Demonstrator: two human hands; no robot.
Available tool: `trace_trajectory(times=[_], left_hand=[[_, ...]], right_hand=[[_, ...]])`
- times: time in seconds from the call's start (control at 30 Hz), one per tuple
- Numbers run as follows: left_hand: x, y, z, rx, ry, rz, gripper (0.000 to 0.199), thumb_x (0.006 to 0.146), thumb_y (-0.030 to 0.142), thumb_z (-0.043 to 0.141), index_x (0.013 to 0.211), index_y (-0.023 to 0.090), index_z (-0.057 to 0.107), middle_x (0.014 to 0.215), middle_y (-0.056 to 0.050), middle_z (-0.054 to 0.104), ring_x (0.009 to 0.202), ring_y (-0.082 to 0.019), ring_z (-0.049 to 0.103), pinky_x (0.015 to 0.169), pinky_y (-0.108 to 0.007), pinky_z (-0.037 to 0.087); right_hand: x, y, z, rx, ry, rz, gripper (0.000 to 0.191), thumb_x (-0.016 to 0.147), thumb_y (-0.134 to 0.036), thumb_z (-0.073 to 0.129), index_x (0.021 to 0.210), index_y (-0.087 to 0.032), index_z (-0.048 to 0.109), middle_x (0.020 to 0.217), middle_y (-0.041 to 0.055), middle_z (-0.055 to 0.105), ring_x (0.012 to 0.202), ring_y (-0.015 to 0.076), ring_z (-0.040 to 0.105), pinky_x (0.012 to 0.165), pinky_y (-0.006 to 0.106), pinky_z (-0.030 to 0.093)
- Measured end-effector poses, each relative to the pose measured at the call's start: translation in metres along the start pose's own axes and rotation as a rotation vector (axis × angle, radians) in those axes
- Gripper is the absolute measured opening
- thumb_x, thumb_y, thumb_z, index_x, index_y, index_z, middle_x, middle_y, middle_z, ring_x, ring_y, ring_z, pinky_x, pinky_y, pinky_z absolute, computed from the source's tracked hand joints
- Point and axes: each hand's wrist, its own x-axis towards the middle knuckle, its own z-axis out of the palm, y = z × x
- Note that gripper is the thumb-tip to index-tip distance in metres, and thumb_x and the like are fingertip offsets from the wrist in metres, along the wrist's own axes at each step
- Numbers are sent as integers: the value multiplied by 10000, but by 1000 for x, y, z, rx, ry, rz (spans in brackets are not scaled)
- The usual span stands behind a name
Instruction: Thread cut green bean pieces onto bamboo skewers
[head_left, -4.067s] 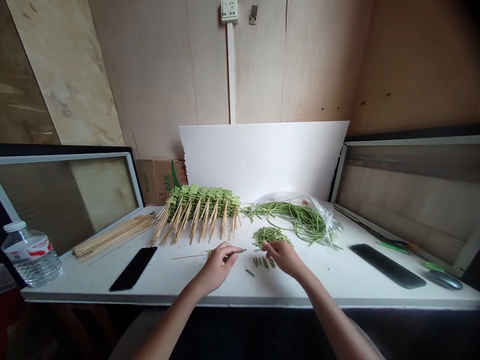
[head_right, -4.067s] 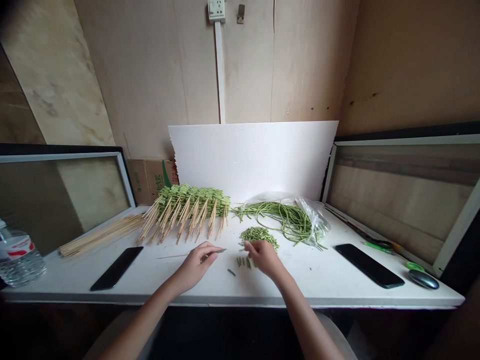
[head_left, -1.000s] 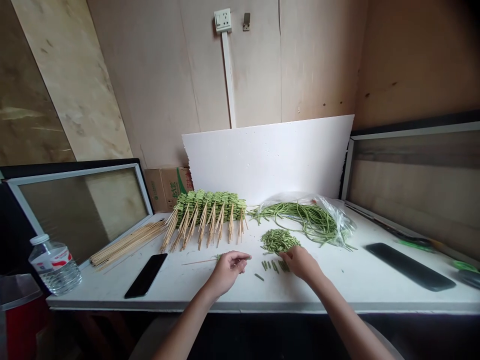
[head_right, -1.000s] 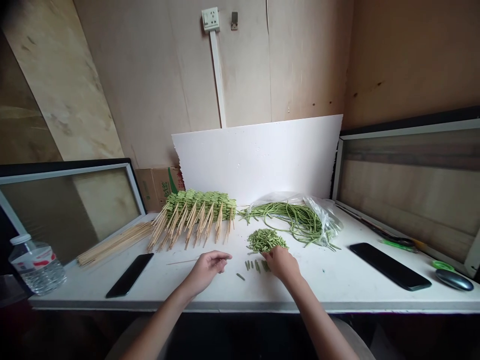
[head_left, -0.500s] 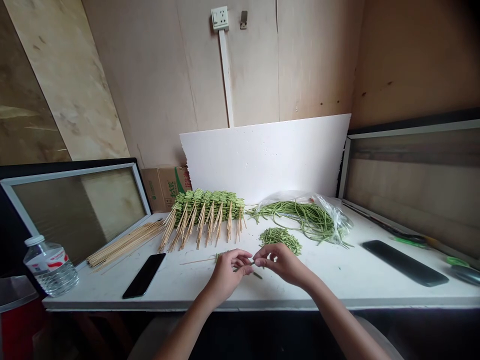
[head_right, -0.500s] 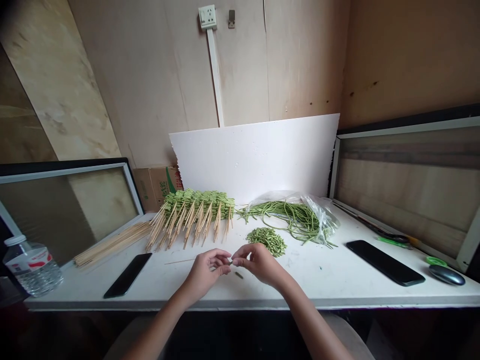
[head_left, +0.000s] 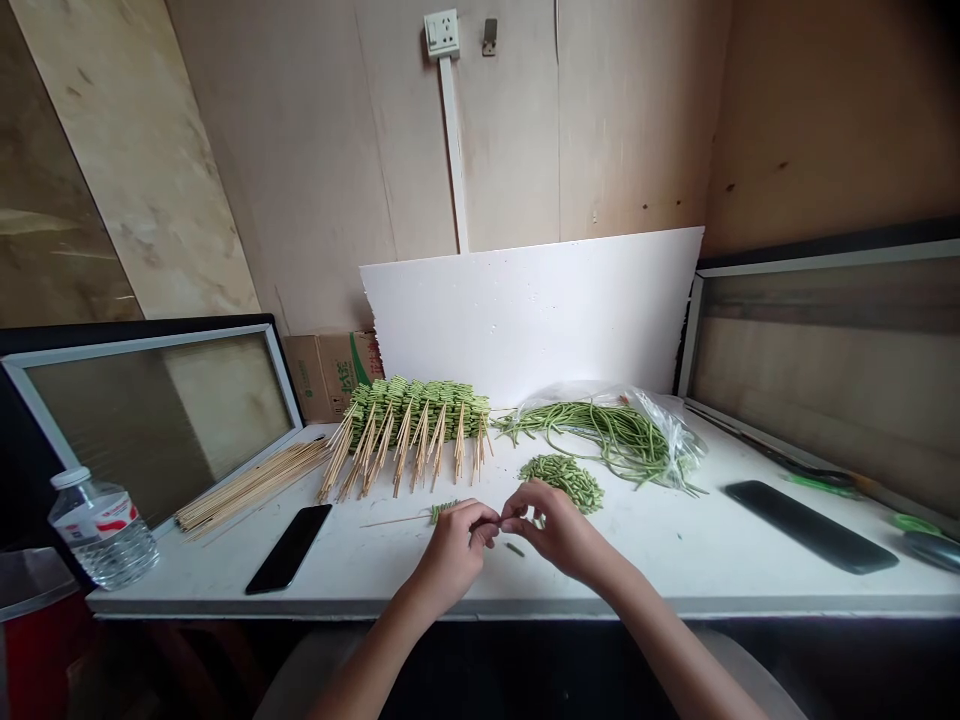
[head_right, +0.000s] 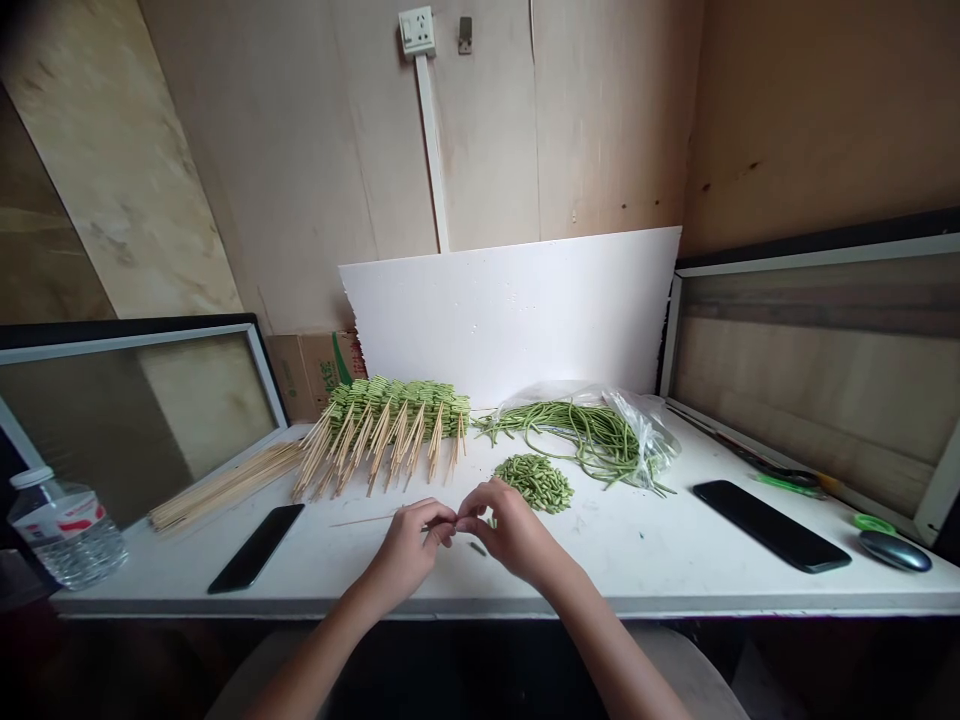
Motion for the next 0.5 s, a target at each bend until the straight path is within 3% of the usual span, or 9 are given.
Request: trace_trajectory(times=[0.23, 0.5], left_hand=[[1, -4, 1, 6, 8, -14, 270, 817, 12, 529, 792, 182, 737, 762, -25, 676, 722, -159, 619, 691, -262, 458], [1, -1, 0, -75, -9, -5, 289, 803, 6, 531, 728, 174, 753, 714, -24, 690, 677, -148, 636, 669, -240, 479]], right_hand=[[-1, 5, 19, 79, -3, 14, 286, 812, 32, 525, 845, -211, 673, 822, 20, 693, 829, 186, 631, 744, 282, 456], [-1, 10, 21, 336, -98, 103, 263, 787, -28, 486, 807, -193, 690, 746, 14, 700, 700, 157, 609, 646, 253, 445]])
